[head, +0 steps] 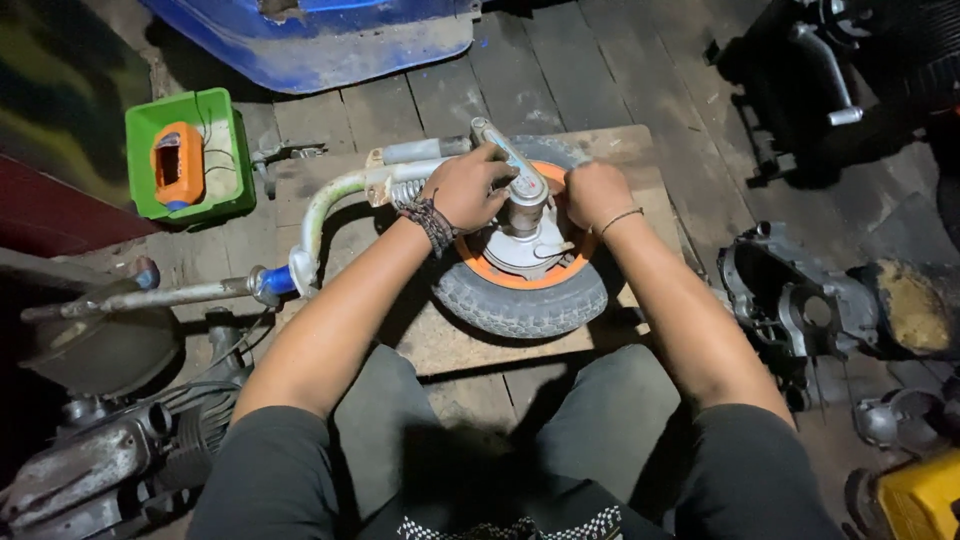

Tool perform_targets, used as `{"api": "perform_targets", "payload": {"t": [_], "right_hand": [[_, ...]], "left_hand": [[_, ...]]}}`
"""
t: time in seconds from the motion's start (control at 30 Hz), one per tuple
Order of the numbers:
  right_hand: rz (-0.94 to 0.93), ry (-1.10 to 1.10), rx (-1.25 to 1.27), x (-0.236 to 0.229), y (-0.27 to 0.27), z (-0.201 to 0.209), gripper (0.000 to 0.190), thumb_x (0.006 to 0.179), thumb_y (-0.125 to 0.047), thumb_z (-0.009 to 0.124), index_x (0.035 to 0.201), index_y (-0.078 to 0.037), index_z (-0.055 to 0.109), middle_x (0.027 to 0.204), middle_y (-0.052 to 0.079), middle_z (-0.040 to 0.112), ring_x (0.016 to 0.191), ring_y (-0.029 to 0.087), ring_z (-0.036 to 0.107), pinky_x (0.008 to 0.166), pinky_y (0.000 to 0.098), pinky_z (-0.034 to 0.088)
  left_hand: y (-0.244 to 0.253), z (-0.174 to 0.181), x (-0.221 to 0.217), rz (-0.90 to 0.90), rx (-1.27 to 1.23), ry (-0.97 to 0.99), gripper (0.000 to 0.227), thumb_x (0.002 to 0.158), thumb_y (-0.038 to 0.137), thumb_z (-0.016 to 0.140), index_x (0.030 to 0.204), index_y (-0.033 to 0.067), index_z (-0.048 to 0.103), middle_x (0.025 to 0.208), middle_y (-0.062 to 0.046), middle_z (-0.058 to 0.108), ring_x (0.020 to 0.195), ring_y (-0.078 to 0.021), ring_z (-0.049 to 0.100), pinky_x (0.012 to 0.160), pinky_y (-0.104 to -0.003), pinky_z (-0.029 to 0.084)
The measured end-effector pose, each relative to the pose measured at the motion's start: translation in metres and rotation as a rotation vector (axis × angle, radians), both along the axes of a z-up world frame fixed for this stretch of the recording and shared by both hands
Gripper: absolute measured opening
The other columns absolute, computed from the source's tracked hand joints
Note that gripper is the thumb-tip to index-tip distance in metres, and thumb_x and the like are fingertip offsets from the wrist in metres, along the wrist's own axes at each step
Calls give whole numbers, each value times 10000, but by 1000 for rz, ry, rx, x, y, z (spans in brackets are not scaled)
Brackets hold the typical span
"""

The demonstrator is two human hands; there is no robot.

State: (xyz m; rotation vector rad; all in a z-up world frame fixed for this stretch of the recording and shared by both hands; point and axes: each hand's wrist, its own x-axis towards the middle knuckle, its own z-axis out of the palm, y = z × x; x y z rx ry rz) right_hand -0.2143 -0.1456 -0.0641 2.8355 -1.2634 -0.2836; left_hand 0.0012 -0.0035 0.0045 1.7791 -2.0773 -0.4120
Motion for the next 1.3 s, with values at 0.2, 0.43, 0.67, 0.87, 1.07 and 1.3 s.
{"api": "perform_targets", "payload": {"t": [0.2, 0.43, 0.67, 0.87, 1.07, 1.3], "right_hand": [[-69, -37, 36, -1, 5, 7, 228, 772, -253, 701, 862, -74, 810, 867, 192, 777, 896, 404, 762, 743, 511, 628], [35, -152, -67, -1, 3, 15, 253, 759, -242, 740, 953, -87, 789, 886, 129, 741, 909, 349, 733, 761, 448, 625], [102, -109, -145, 10, 13, 14, 219, 780, -176, 714, 966, -103, 801, 896, 99, 751, 915, 311, 734, 777, 413, 619], [70, -80, -93, 6, -6, -32, 219, 821, -234, 665, 974, -155, 801, 844, 104, 763, 857, 315, 763, 736, 434, 624], [135, -241, -243, 1, -9, -11, 137, 840, -271, 728, 935, -191, 785, 890, 58, 719, 913, 280, 712, 783, 391, 612], [-44, -190, 78, -4, -25, -25, 244, 839, -343, 725, 996, -159, 763, 932, 137, 738, 967, 382, 743, 822, 494, 607]], "left_hand": [[2, 1, -3, 6, 2, -1, 279, 965, 214, 691, 1214, 95, 729, 1312, -127, 609, 1113, -396, 696, 937, -501, 581], [6, 4, -2, 0, -6, -13, 285, 967, 208, 677, 1218, 86, 732, 1304, -133, 625, 1115, -387, 699, 949, -486, 579], [2, 2, -3, 0, -17, -44, 314, 933, 239, 693, 1202, 80, 728, 1304, -138, 633, 1110, -402, 700, 955, -499, 577], [-2, -12, 3, -15, -17, -10, 308, 938, 234, 671, 1210, 102, 726, 1308, -127, 623, 1109, -408, 698, 952, -492, 576], [-4, -19, -1, 3, -35, -36, 315, 917, 265, 687, 1188, 108, 729, 1299, -116, 623, 1092, -422, 699, 943, -513, 575], [-4, -21, 1, -1, -44, -25, 305, 926, 262, 676, 1182, 103, 722, 1282, -113, 619, 1076, -428, 700, 912, -515, 576]]}}
